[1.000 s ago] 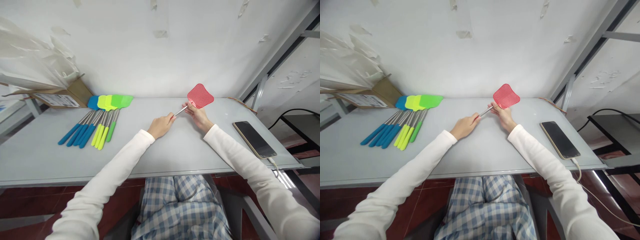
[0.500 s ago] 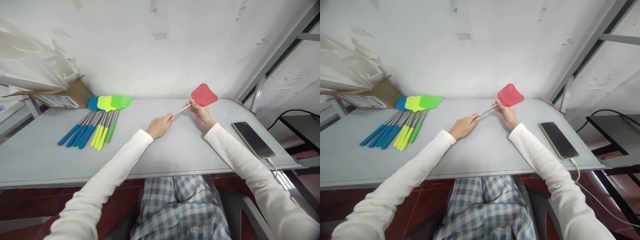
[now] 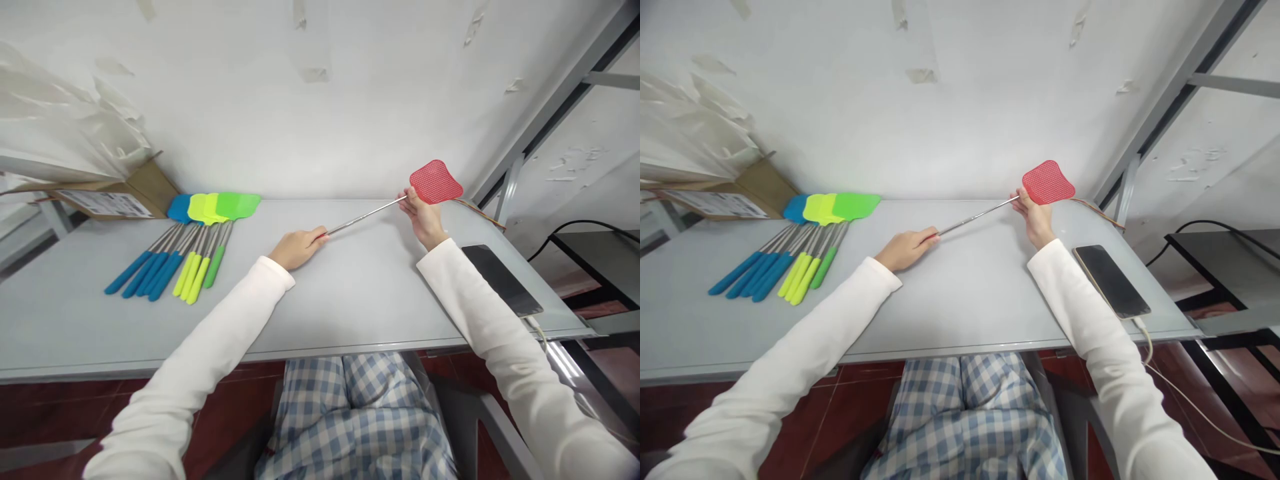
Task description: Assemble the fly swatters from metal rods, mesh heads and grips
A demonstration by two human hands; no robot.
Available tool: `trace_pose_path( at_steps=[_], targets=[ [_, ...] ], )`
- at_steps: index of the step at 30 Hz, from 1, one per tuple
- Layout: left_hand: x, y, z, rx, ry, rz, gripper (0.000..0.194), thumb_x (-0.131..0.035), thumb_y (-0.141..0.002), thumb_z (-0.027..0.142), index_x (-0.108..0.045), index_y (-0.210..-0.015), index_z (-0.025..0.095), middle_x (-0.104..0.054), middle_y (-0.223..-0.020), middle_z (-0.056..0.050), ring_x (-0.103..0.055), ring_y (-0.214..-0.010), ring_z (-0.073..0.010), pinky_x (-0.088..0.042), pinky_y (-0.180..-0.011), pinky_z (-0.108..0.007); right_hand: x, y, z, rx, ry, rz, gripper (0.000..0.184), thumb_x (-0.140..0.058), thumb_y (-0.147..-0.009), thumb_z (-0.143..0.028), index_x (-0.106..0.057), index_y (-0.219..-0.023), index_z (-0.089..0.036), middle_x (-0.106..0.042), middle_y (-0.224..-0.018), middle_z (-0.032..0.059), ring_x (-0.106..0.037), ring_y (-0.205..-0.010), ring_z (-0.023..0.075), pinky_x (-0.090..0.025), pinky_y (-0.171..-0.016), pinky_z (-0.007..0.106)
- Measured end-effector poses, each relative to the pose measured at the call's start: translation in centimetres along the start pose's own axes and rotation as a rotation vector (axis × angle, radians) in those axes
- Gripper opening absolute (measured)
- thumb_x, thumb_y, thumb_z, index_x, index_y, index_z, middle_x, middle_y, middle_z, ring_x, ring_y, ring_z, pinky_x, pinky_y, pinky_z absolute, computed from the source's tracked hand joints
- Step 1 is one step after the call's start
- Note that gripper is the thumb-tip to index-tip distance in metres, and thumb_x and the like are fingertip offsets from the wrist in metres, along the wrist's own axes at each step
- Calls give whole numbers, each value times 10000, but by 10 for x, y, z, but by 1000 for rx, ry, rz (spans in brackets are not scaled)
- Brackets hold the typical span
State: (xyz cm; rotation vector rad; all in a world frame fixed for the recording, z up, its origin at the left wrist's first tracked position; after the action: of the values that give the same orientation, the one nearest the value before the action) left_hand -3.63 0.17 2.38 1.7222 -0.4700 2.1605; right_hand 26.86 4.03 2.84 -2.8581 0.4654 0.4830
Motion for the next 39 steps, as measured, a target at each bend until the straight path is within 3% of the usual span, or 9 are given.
trace_pose_path(
  at_steps=[7, 12, 16, 23, 28, 32, 39],
  targets=[
    [3, -2, -14, -1, -40, 34, 484, -213, -976, 530, -599, -1118, 276, -722, -926, -42, -665, -861, -237, -411, -721, -298, 8, -5, -1, 23, -3, 36, 298, -800, -710, -445, -664, -814, -201, -741, -882, 20, -715, -936, 155, -554, -877, 286],
    [7, -1, -23, 93, -99, 106, 457, -235, -981, 524, -602, -1115, 287, -730, -1035, -43, -669, -924, -235, -400, -702, -298, -2, 2, 4, -53, -38, -44, 370, -700, -771, -566, -656, -909, -225, -748, -1001, 46, -682, -1070, 183, -534, -947, 343],
    [7, -2, -29, 189, -99, 168, 469, -300, -953, 589, -607, -1108, 269, -737, -971, -56, -672, -902, -248, -396, -696, -303, 1, 1, 4, -79, -124, -30, 431, -615, -791, -655, -632, -901, -239, -748, -1003, 49, -681, -1069, 193, -548, -925, 362],
    [7, -2, -40, 110, -83, 171, 476, -336, -937, 608, -653, -989, 257, -741, -928, -60, -670, -860, -247, -395, -680, -305, 13, -9, 5, -1, -154, 136, 229, -648, -830, -432, -649, -930, -227, -734, -997, -4, -703, -925, 124, -565, -866, 288],
    [6, -2, -42, 82, -92, 223, 463, -345, -947, 564, -668, -1010, 239, -745, -928, -77, -677, -856, -253, -401, -685, -315, 11, -7, 13, 16, -182, 176, 216, -667, -826, -413, -647, -910, -215, -730, -960, 2, -707, -890, 117, -577, -849, 275],
    [5, -3, -30, 89, -70, 239, 447, -359, -945, 548, -680, -986, 240, -738, -877, -73, -677, -840, -249, -409, -683, -311, -7, 12, 23, -4, -170, 173, 283, -706, -784, -456, -642, -910, -211, -727, -949, 6, -709, -882, 123, -581, -846, 279],
    [-13, -1, 14, 36, 22, 174, 440, -289, -981, 467, -635, -1088, 217, -731, -845, -70, -678, -799, -236, -409, -677, -303, -68, 74, 31, -55, -144, -28, 409, -708, -739, -537, -632, -982, -217, -714, -1082, 46, -704, -1003, 187, -566, -891, 322]
  ],
)
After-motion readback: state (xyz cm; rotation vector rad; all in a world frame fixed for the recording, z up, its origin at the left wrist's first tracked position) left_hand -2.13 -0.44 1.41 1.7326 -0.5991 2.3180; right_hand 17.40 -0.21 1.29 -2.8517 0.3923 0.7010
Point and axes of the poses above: each hand's wrist, its own y-axis away from the middle knuckle, its own x-axis out of the back of the hand, z = x × y, the point moved 1 cm from there along -y, towards the middle knuckle
